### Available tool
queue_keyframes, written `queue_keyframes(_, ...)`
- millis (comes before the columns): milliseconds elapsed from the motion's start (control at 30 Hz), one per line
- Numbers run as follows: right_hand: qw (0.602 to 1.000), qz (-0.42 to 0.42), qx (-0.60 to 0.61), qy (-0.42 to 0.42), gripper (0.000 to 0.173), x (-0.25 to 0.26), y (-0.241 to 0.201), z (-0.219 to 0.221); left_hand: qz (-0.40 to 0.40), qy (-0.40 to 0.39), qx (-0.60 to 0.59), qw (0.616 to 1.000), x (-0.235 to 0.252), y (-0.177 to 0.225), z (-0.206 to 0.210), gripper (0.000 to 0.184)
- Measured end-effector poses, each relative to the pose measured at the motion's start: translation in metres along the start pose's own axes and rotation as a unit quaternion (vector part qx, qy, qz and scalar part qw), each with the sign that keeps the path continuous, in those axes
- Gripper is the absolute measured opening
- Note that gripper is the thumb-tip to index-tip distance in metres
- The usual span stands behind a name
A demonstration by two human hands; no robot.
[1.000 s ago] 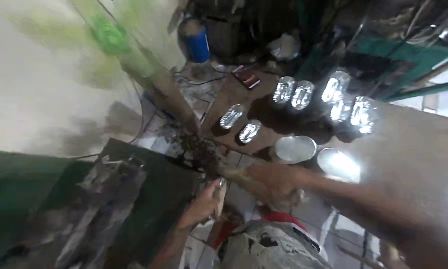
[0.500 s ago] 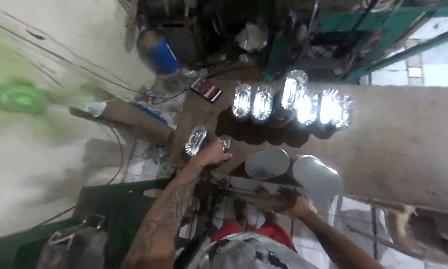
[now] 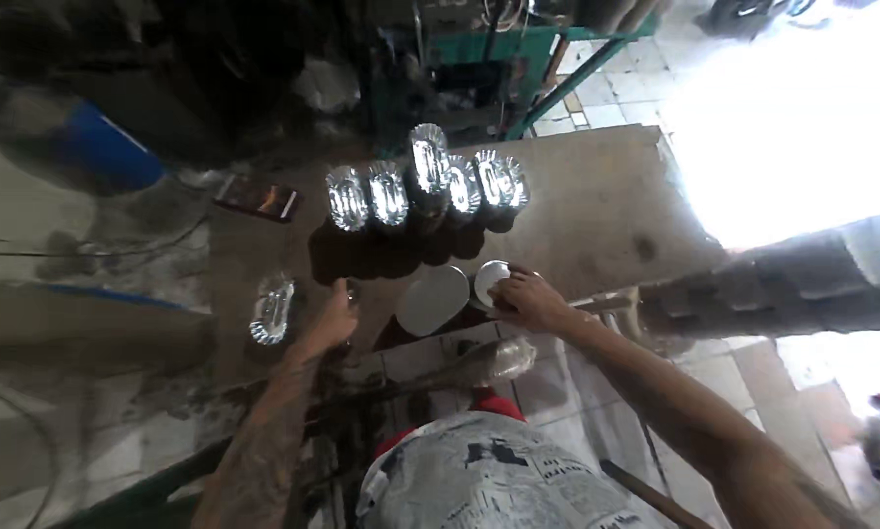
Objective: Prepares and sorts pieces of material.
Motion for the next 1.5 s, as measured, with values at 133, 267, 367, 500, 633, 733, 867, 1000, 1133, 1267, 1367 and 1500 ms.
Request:
queue_keyframes(133,0.987,-0.045,0.155,0.015,0.042,-0.001,0.013,-0.008,-0.005,0.079,-0.039,0.996,0.0,0.008,-0.007,0.085)
queue_keyframes(267,0.971,-0.059,0.232,-0.017,0.044,-0.004,0.021,-0.013,0.02,0.065,-0.041,0.997,-0.039,0.129,-0.002,0.067)
queue_keyframes(367,0.969,-0.069,0.237,-0.02,0.045,-0.003,0.022,-0.013,0.046,-0.099,0.072,0.991,-0.02,0.179,0.042,0.057)
queue_keyframes(500,0.972,-0.07,0.223,0.019,0.036,-0.005,0.023,-0.007,0.147,-0.254,-0.021,0.956,0.009,0.169,0.035,0.034)
queue_keyframes(633,0.983,-0.055,0.173,-0.015,0.034,-0.004,0.013,-0.001,0.163,-0.356,-0.107,0.914,0.021,0.161,0.026,0.03)
queue_keyframes(733,0.989,-0.046,0.143,-0.009,0.033,-0.003,0.011,0.003,0.176,-0.361,-0.112,0.909,0.022,0.164,0.024,0.033)
queue_keyframes(867,0.999,-0.006,0.046,0.007,0.033,-0.009,-0.006,-0.007,0.175,-0.249,-0.035,0.952,-0.002,0.176,0.015,0.054)
queue_keyframes(1000,0.948,0.04,0.253,0.189,0.035,-0.029,-0.067,-0.051,0.256,0.044,-0.203,0.944,-0.092,0.155,-0.009,0.042)
queue_keyframes(1133,0.683,0.199,0.69,0.136,0.032,-0.014,-0.149,-0.021,0.03,0.138,-0.617,0.775,-0.156,0.114,0.019,0.031)
queue_keyframes(1267,0.679,0.171,0.707,-0.098,0.029,-0.012,-0.193,0.001,-0.088,0.146,-0.744,0.647,-0.191,0.082,0.05,0.026)
queue_keyframes(1367,0.586,0.096,0.781,-0.193,0.021,-0.015,-0.194,0.016,-0.006,0.191,-0.823,0.534,-0.19,0.076,0.093,0.039)
queue_keyframes(1500,0.843,0.053,0.495,-0.205,0.026,-0.045,-0.13,0.051,-0.009,0.078,-0.621,0.78,-0.151,0.056,0.161,0.03)
Point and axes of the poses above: each hand's wrist, its own x-axis towards the middle knuckle, its own z-axis out of the palm, y = z × x, the point moved 4 cm from there along x, towards the middle knuckle, and after that the axes turned 3 degrees about z, right-handed, at the moved point
